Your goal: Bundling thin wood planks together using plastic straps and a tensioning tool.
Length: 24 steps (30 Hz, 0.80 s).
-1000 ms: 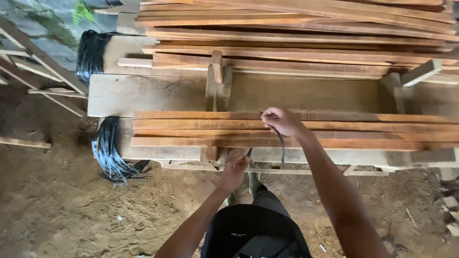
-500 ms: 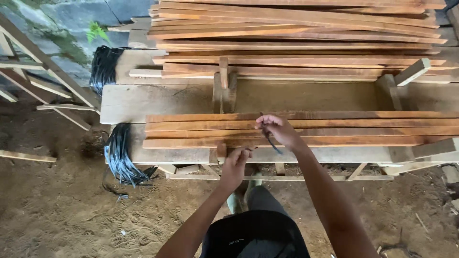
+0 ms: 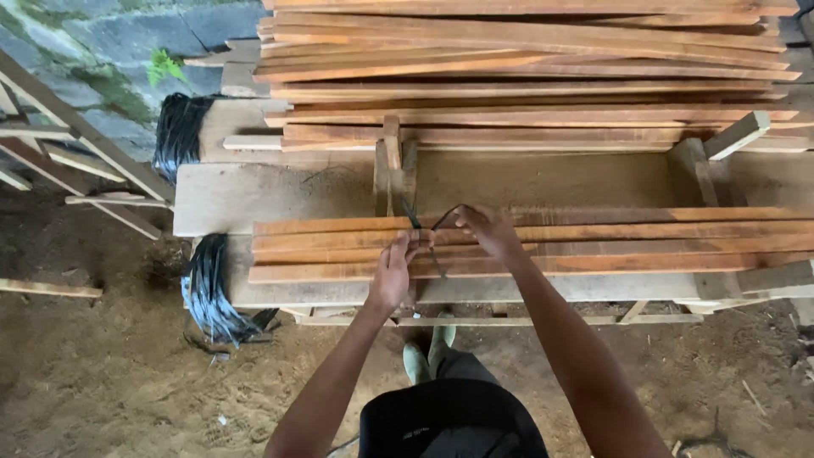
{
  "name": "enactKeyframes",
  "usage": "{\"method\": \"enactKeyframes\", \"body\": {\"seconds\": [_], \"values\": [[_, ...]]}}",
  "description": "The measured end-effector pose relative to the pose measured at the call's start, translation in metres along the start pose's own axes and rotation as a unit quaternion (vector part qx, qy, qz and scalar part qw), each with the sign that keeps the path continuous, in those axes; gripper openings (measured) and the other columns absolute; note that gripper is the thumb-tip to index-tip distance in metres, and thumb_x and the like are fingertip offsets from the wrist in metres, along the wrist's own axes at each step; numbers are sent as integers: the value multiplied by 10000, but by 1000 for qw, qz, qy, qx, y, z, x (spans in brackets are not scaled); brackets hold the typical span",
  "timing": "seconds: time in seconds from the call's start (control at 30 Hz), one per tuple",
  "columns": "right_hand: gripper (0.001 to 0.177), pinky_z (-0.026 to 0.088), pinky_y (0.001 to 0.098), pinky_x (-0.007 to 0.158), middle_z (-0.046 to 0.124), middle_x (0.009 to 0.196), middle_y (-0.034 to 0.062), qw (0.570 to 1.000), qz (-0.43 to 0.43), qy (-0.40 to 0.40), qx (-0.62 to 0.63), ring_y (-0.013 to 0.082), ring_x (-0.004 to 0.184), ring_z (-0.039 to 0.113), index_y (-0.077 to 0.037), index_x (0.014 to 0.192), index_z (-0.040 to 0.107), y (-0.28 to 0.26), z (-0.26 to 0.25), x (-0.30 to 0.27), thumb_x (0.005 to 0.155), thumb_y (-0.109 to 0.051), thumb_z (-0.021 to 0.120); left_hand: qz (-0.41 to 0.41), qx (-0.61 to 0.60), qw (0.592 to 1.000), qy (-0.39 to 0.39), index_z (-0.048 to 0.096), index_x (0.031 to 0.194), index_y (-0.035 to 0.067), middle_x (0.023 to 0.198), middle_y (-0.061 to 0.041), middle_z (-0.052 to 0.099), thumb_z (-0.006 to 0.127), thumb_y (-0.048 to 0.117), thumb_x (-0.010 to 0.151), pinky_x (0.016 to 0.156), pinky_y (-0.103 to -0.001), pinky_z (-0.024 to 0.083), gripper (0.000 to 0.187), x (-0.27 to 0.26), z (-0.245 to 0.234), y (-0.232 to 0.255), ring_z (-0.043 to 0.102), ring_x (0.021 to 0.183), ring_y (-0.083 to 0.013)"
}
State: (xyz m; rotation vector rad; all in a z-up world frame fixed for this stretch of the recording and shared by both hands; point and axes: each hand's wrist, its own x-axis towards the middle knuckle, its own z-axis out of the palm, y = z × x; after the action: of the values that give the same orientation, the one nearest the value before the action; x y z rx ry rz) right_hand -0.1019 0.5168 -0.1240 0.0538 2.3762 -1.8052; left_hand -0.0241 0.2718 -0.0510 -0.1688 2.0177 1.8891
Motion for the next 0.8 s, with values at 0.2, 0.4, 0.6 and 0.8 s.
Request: {"method": "enactKeyframes", "body": {"seconds": [0.2, 0.4, 0.6, 0.8], "values": [[281, 405, 349, 503, 624, 772, 53, 973, -127, 63, -183, 146, 584, 550, -80, 1111, 784, 1, 5, 26, 1038, -285, 606, 275, -4, 961, 27, 637, 1241, 1, 1192, -125, 696, 551, 79, 1095, 921, -330, 561, 187, 62, 8, -36, 677, 1061, -187], [270, 508, 290, 683, 706, 911, 28, 997, -71, -22, 1, 116, 795, 623, -77, 1116, 750, 21, 12, 66, 1041, -301, 619, 214, 66, 970, 95, 694, 1122, 7, 995, -128, 748, 588, 20, 1023, 800, -342, 572, 146, 106, 31, -30, 715, 900, -194], [296, 498, 308, 697, 701, 907, 58, 970, -198, 53, -135, 127, 804, 632, -40, 1145, 723, 103, 30, 100, 1014, -281, 613, 298, 129, 940, 103, 684, 1079, 25, 991, -169, 758, 564, -14, 969, 814, -427, 582, 168, 137, 37, -29, 745, 970, -323], [254, 502, 315, 645, 673, 823, 50, 995, -93, 28, -31, 131, 722, 605, -60, 1080, 690, 24, 29, 63, 991, -268, 575, 273, 171, 941, 107, 653, 1017, 57, 932, -161, 737, 578, 22, 956, 786, -465, 571, 104, 140, 33, -28, 724, 917, -371]]}}
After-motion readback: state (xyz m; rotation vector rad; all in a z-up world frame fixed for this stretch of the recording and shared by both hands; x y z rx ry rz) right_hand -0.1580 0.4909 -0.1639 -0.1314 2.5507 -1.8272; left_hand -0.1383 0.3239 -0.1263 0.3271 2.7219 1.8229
